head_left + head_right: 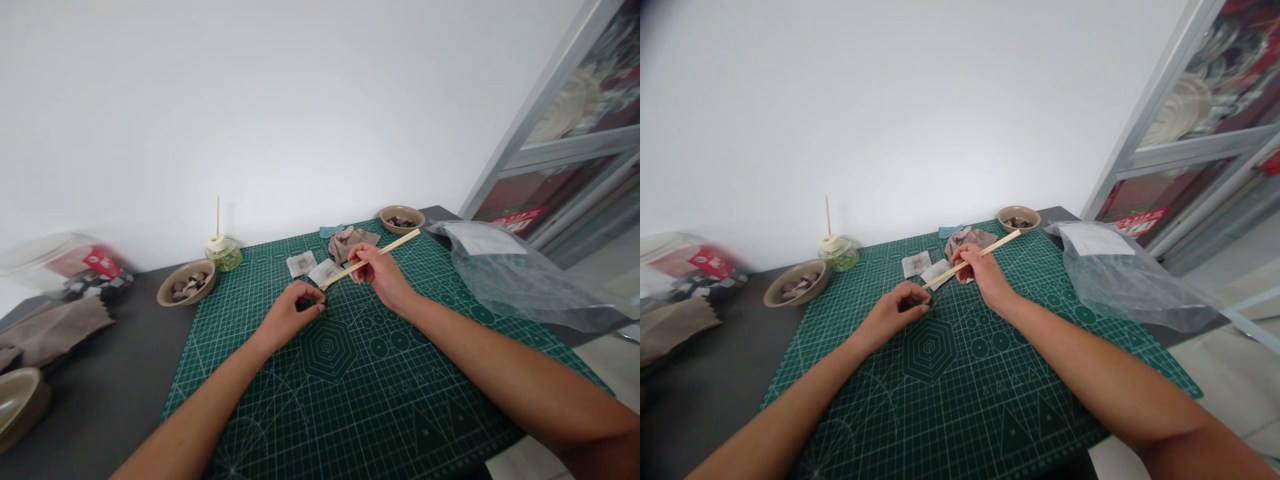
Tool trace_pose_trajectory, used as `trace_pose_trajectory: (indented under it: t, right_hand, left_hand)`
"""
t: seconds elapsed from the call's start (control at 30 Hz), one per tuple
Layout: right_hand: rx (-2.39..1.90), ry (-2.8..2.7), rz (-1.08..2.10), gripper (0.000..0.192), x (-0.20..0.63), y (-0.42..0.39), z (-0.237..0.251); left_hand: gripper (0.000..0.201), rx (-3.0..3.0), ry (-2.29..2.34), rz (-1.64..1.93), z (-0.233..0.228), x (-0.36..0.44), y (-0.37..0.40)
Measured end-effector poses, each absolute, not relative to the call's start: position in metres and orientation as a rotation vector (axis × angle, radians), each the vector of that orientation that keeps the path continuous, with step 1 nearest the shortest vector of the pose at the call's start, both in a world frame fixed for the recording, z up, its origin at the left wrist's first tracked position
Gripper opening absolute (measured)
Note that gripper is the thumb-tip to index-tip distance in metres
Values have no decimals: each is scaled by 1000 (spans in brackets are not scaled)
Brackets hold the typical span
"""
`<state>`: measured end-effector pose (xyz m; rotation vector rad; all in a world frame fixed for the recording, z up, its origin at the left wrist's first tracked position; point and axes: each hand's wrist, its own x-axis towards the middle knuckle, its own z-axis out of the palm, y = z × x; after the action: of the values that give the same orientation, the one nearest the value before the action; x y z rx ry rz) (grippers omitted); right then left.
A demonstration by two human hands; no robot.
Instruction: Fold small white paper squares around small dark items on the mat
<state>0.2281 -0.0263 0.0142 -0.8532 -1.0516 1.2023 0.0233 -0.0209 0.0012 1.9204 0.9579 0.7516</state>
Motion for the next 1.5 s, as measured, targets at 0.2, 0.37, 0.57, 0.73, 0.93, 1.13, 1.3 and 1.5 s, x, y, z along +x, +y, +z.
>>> trace_pose_trajectory:
  t: [0.2,0.37,0.57,0.73,0.93,1.13,1.3,1.5]
  right_hand:
    - [-797,-1043,1247,16,225,-28,15]
    - [-685,-960,1291,16,221,-30,17]
    - [-675,-992,1371,16,219,-34,21]
    - [-682,-981,1354,15,219,-35,21]
    - [-684,-997,1348,14,219,-34,21]
    - [-632,-989,1360,13,219,-34,20]
    - [-631,-987,1347,13,218,-35,21]
    - [-652,-1033,1338,15,218,-36,22]
  left_hand:
    - [21,1203,841,917,4,23,-19]
    - [23,1014,785,990,5,25,-19]
    - [24,982,723,1004,4,24,-18]
    - [23,957,707,1014,5,24,-19]
    - [23,924,683,1014,6,25,-20]
    - [23,890,653,1014,6,25,-20]
    - [23,878,646,1004,6,25,-20]
    - [23,869,651,1018,6,25,-21]
